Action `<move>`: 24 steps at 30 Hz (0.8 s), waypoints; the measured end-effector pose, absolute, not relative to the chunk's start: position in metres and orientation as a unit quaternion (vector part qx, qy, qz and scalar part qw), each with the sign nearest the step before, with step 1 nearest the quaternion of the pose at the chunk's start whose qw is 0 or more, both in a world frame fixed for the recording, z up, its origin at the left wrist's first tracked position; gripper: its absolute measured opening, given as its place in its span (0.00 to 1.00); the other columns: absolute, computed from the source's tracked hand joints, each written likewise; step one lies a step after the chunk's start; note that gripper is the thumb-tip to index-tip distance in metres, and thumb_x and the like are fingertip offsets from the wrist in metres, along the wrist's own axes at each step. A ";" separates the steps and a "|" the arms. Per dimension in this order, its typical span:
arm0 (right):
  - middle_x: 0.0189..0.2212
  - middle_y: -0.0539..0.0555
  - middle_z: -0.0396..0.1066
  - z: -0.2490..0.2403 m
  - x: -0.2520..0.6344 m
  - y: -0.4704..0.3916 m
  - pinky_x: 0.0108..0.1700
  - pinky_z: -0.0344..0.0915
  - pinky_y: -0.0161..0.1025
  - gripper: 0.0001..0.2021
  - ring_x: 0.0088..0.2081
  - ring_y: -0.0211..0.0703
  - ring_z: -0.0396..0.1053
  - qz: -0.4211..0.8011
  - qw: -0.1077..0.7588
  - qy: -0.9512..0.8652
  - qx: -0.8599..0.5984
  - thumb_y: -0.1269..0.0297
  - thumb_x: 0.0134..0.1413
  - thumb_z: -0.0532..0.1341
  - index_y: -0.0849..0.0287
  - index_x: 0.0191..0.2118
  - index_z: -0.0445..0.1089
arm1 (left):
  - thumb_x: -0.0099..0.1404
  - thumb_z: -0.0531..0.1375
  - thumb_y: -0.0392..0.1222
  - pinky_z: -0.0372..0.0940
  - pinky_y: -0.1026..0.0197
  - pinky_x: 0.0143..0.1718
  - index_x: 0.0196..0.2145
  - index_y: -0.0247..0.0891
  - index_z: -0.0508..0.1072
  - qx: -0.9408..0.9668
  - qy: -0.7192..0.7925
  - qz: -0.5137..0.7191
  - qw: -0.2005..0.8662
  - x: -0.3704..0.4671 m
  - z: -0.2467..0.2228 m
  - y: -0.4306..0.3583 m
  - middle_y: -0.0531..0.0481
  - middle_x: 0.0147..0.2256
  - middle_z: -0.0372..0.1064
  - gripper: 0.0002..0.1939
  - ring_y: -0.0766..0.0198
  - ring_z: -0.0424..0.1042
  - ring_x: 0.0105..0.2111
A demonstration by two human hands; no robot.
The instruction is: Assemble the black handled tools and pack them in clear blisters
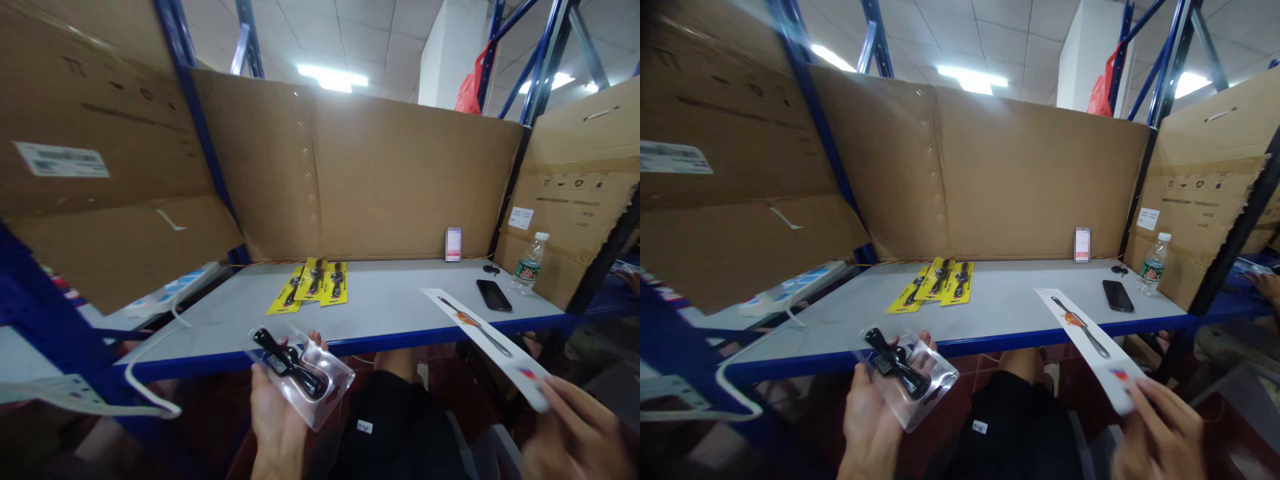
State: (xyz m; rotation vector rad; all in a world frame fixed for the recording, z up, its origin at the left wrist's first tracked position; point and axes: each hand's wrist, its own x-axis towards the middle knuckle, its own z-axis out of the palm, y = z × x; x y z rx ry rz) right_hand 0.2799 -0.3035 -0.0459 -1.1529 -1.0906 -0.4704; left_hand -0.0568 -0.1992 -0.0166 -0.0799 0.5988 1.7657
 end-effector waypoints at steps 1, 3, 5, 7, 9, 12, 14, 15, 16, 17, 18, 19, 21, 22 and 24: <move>0.42 0.52 0.76 -0.045 0.273 -0.277 0.55 0.66 0.56 0.12 0.48 0.57 0.72 -0.243 0.663 -0.497 -0.504 0.65 0.60 0.65 0.41 0.46 0.79 | 0.72 0.43 0.61 0.71 0.44 0.46 0.45 0.42 0.76 -0.032 0.260 0.758 0.597 -0.054 -0.017 -0.199 0.41 0.45 0.75 0.29 0.49 0.75 0.48; 0.40 0.53 0.77 -0.046 0.262 -0.229 0.51 0.69 0.53 0.11 0.45 0.52 0.73 -0.269 0.631 -0.549 -0.477 0.68 0.63 0.61 0.46 0.45 0.80 | 0.72 0.44 0.61 0.70 0.43 0.48 0.46 0.41 0.76 -0.030 0.260 0.752 0.604 -0.049 -0.018 -0.199 0.40 0.44 0.75 0.28 0.49 0.76 0.47; 0.47 0.57 0.76 -0.047 0.256 -0.198 0.53 0.68 0.54 0.13 0.50 0.52 0.71 -0.232 0.592 -0.588 -0.500 0.65 0.66 0.57 0.52 0.48 0.78 | 0.72 0.45 0.61 0.71 0.42 0.47 0.46 0.40 0.76 -0.036 0.258 0.740 0.620 -0.045 -0.020 -0.199 0.39 0.44 0.76 0.28 0.48 0.76 0.47; 0.50 0.59 0.75 -0.050 0.252 -0.194 0.56 0.66 0.55 0.14 0.53 0.53 0.70 -0.194 0.592 -0.579 -0.525 0.63 0.66 0.56 0.55 0.52 0.76 | 0.72 0.47 0.61 0.71 0.43 0.45 0.45 0.40 0.77 -0.044 0.256 0.728 0.634 -0.040 -0.022 -0.198 0.37 0.44 0.76 0.27 0.47 0.77 0.45; 0.48 0.58 0.76 -0.052 0.247 -0.211 0.56 0.66 0.52 0.13 0.52 0.52 0.71 -0.149 0.612 -0.557 -0.540 0.63 0.65 0.58 0.56 0.51 0.76 | 0.71 0.50 0.59 0.72 0.42 0.44 0.45 0.39 0.77 -0.044 0.249 0.720 0.646 -0.035 -0.023 -0.199 0.37 0.44 0.76 0.25 0.48 0.78 0.43; 0.41 0.56 0.77 -0.047 0.230 -0.247 0.48 0.69 0.45 0.09 0.44 0.48 0.73 -0.055 0.633 -0.544 -0.548 0.63 0.64 0.60 0.55 0.42 0.78 | 0.71 0.52 0.57 0.72 0.42 0.45 0.48 0.39 0.77 -0.028 0.244 0.710 0.660 -0.026 -0.024 -0.201 0.36 0.44 0.77 0.23 0.47 0.78 0.43; 0.37 0.55 0.77 -0.039 0.211 -0.261 0.42 0.70 0.41 0.09 0.39 0.46 0.74 0.016 0.631 -0.562 -0.535 0.64 0.64 0.59 0.55 0.38 0.78 | 0.71 0.52 0.57 0.72 0.42 0.45 0.50 0.37 0.76 -0.019 0.254 0.696 0.671 -0.018 -0.024 -0.202 0.34 0.44 0.77 0.25 0.45 0.78 0.44; 0.36 0.54 0.77 -0.035 0.200 -0.262 0.41 0.70 0.39 0.09 0.38 0.45 0.74 0.050 0.624 -0.582 -0.519 0.65 0.64 0.59 0.55 0.38 0.78 | 0.71 0.52 0.57 0.72 0.41 0.46 0.51 0.37 0.76 -0.015 0.259 0.689 0.677 -0.014 -0.024 -0.203 0.33 0.44 0.77 0.25 0.44 0.78 0.45; 0.36 0.54 0.77 -0.030 0.188 -0.260 0.41 0.70 0.39 0.10 0.39 0.45 0.74 0.086 0.609 -0.609 -0.501 0.66 0.65 0.58 0.55 0.39 0.78 | 0.71 0.52 0.56 0.72 0.41 0.46 0.52 0.38 0.75 -0.008 0.261 0.683 0.682 -0.010 -0.024 -0.204 0.33 0.44 0.77 0.24 0.44 0.78 0.45; 0.37 0.54 0.77 -0.025 0.176 -0.256 0.42 0.70 0.38 0.11 0.40 0.45 0.74 0.115 0.592 -0.637 -0.481 0.67 0.65 0.57 0.55 0.40 0.78 | 0.72 0.51 0.55 0.72 0.41 0.47 0.54 0.39 0.75 0.003 0.258 0.679 0.687 -0.006 -0.024 -0.205 0.33 0.44 0.77 0.24 0.44 0.78 0.46; 0.39 0.54 0.76 -0.022 0.164 -0.249 0.44 0.70 0.38 0.12 0.42 0.45 0.74 0.141 0.568 -0.665 -0.464 0.69 0.66 0.56 0.54 0.43 0.77 | 0.73 0.50 0.53 0.71 0.41 0.48 0.54 0.40 0.74 0.016 0.252 0.676 0.692 -0.003 -0.025 -0.205 0.35 0.44 0.77 0.23 0.45 0.78 0.46; 0.41 0.55 0.76 -0.018 0.152 -0.240 0.45 0.70 0.38 0.13 0.44 0.44 0.73 0.160 0.540 -0.691 -0.453 0.71 0.66 0.55 0.54 0.47 0.76 | 0.73 0.48 0.51 0.71 0.42 0.49 0.55 0.41 0.74 0.030 0.244 0.675 0.695 0.001 -0.026 -0.205 0.36 0.44 0.77 0.22 0.47 0.78 0.46; 0.44 0.56 0.74 -0.013 0.132 -0.222 0.48 0.69 0.39 0.17 0.46 0.46 0.72 0.160 0.483 -0.736 -0.447 0.73 0.64 0.54 0.55 0.54 0.73 | 0.74 0.47 0.47 0.71 0.46 0.50 0.54 0.42 0.75 0.061 0.228 0.683 0.691 0.006 -0.027 -0.200 0.41 0.43 0.78 0.21 0.52 0.78 0.44; 0.44 0.57 0.73 -0.011 0.124 -0.212 0.48 0.69 0.40 0.18 0.46 0.46 0.72 0.143 0.456 -0.751 -0.455 0.74 0.64 0.54 0.56 0.54 0.73 | 0.74 0.47 0.46 0.71 0.48 0.51 0.53 0.41 0.76 0.077 0.223 0.689 0.685 0.007 -0.027 -0.195 0.42 0.42 0.78 0.21 0.54 0.78 0.44; 0.44 0.58 0.71 -0.004 0.113 -0.192 0.49 0.68 0.40 0.16 0.46 0.47 0.71 0.100 0.412 -0.772 -0.474 0.72 0.65 0.54 0.54 0.53 0.74 | 0.73 0.49 0.45 0.71 0.53 0.50 0.49 0.38 0.77 0.110 0.221 0.702 0.668 0.009 -0.023 -0.177 0.44 0.40 0.78 0.19 0.57 0.78 0.42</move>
